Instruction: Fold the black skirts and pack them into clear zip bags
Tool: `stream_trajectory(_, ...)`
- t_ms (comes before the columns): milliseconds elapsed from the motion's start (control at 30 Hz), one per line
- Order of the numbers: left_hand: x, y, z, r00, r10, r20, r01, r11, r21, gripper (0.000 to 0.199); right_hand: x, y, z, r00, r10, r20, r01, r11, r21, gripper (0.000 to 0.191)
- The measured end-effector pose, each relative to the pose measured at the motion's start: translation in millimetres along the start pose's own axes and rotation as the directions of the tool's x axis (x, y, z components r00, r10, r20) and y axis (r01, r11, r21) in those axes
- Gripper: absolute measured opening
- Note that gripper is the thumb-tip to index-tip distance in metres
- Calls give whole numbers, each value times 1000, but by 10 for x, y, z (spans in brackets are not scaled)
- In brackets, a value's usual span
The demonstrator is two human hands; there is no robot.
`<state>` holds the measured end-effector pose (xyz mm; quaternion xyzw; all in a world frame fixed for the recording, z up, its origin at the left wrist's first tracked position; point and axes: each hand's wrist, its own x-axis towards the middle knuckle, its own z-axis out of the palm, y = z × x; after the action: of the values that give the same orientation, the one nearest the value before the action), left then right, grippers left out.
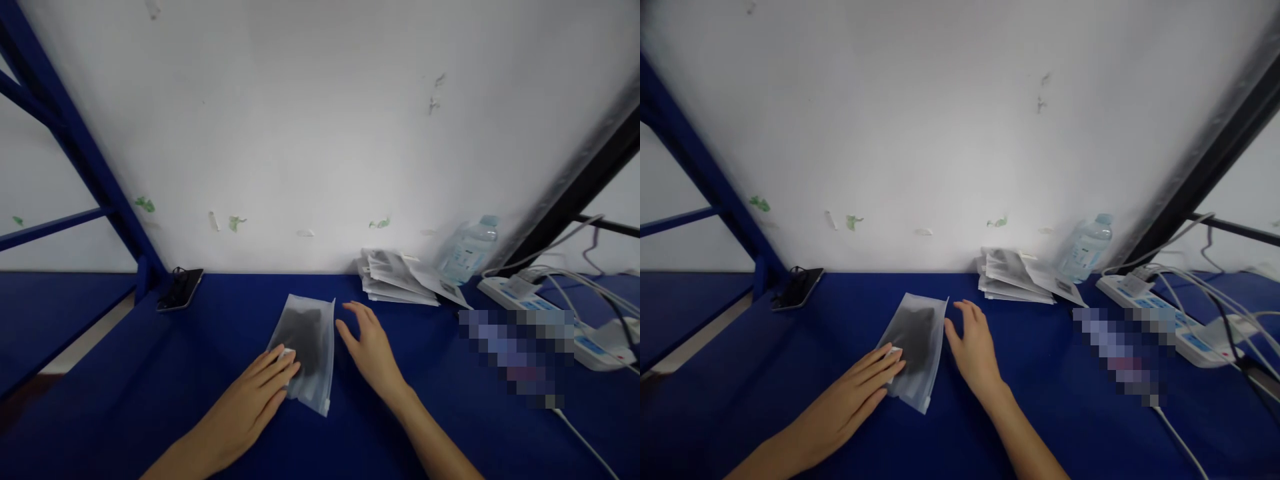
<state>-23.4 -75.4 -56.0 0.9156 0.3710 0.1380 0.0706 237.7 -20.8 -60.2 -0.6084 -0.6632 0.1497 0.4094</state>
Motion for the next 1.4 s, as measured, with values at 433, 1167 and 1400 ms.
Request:
stream_trajectory(433, -5, -257, 87, 999, 32, 3, -32, 999, 15, 58, 560, -77, 277, 898, 42, 437, -52, 999, 11, 51)
stream_trajectory(1167, -137, -512, 434, 936, -341, -90, 332, 938, -104, 50, 1567, 1436, -1008, 949, -139, -282, 72, 969, -235, 44)
stream_trajectory(1400, -112, -482, 391, 941, -320, -114, 310, 946, -92, 52, 1601, 1510, -699, 971, -198, -132, 149, 939, -309, 42)
